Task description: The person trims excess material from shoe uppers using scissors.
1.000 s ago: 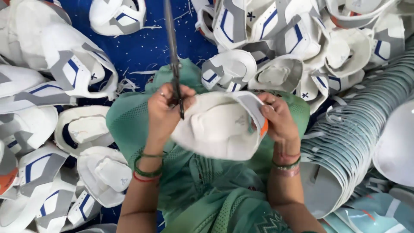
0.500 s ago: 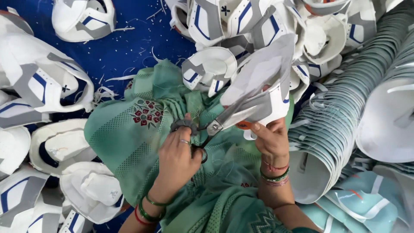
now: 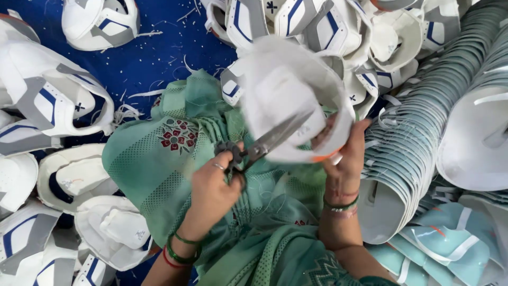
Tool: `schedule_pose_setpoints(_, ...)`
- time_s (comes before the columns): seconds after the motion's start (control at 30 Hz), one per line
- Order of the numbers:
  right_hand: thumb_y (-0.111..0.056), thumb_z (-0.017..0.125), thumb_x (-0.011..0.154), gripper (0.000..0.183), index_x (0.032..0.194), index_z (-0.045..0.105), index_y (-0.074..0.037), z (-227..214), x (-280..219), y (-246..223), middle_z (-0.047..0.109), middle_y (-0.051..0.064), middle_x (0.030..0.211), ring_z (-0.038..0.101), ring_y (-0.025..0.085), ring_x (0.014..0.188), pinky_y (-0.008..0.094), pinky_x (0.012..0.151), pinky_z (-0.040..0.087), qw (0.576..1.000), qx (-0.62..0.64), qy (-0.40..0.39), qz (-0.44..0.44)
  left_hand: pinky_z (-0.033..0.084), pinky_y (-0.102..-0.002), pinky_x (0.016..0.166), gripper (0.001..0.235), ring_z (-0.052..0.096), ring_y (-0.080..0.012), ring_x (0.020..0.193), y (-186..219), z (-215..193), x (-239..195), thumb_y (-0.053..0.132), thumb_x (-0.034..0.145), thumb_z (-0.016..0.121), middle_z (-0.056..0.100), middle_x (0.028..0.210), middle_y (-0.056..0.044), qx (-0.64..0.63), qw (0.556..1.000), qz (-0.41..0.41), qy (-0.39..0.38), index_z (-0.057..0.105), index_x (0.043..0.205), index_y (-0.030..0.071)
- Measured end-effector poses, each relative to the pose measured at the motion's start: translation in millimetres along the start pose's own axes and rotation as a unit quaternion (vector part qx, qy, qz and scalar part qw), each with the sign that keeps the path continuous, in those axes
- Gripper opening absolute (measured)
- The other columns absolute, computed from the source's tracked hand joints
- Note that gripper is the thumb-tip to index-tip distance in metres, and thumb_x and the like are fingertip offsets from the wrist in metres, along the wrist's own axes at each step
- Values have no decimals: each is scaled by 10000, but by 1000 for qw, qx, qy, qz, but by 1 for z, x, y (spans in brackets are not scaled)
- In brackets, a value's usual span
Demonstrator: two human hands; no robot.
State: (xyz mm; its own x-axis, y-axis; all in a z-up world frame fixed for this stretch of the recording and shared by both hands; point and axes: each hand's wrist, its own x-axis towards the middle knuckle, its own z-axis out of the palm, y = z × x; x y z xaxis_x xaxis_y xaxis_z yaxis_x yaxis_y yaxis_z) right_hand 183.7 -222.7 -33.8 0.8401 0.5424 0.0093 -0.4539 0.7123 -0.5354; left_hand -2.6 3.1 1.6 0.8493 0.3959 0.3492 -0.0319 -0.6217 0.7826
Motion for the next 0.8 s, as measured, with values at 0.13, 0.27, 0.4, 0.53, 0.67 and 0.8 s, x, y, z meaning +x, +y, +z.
schedule_pose_setpoints(0.13,-662,350,1101,693,1057,574,-7,-14,13,-12,501,9,638,451,138,480,292,488,429,995,39,-37,85,580,-386,672,374,729,-321,768,-9,-17,3,35,736,773,728,936,-165,72,992,-92,38,675,1095,68)
schedule_pose_setpoints(0.27,-568,400,1165,648,976,575,26,-3,18,-12,459,-2,564,391,94,433,231,430,361,987,-46,-24,155,565,-357,744,537,696,-265,829,35,-59,59,158,760,880,684,957,-146,27,988,-6,155,595,1177,-25)
schedule_pose_setpoints(0.4,-413,437,1194,494,1106,628,34,-30,58,-20,568,53,660,472,69,386,207,330,400,958,-102,-81,256,519,-336,663,600,620,-230,742,5,-48,85,232,648,947,667,837,-151,6,999,-21,33,633,1048,-89)
schedule_pose_setpoints(0.53,-361,441,1162,378,1124,608,-24,36,70,-18,681,155,1214,687,266,885,386,722,570,996,-66,-43,31,461,-271,634,378,546,-102,675,-46,11,58,169,810,978,633,725,-36,-180,975,-134,-7,652,887,-7)
schedule_pose_setpoints(0.67,-557,501,1071,671,1547,500,-84,33,37,21,472,90,1608,445,256,1471,452,1274,348,994,-84,-64,-17,464,-229,679,275,562,-51,739,-28,42,55,118,878,880,671,839,18,-391,890,-151,178,645,963,2)
schedule_pose_setpoints(0.8,-450,645,1015,730,1588,355,-103,7,-3,78,437,74,1602,378,300,1508,508,1282,289,990,-141,7,12,426,-211,631,240,514,-30,702,-31,75,37,89,890,859,649,814,28,-381,875,-204,218,651,951,-16)
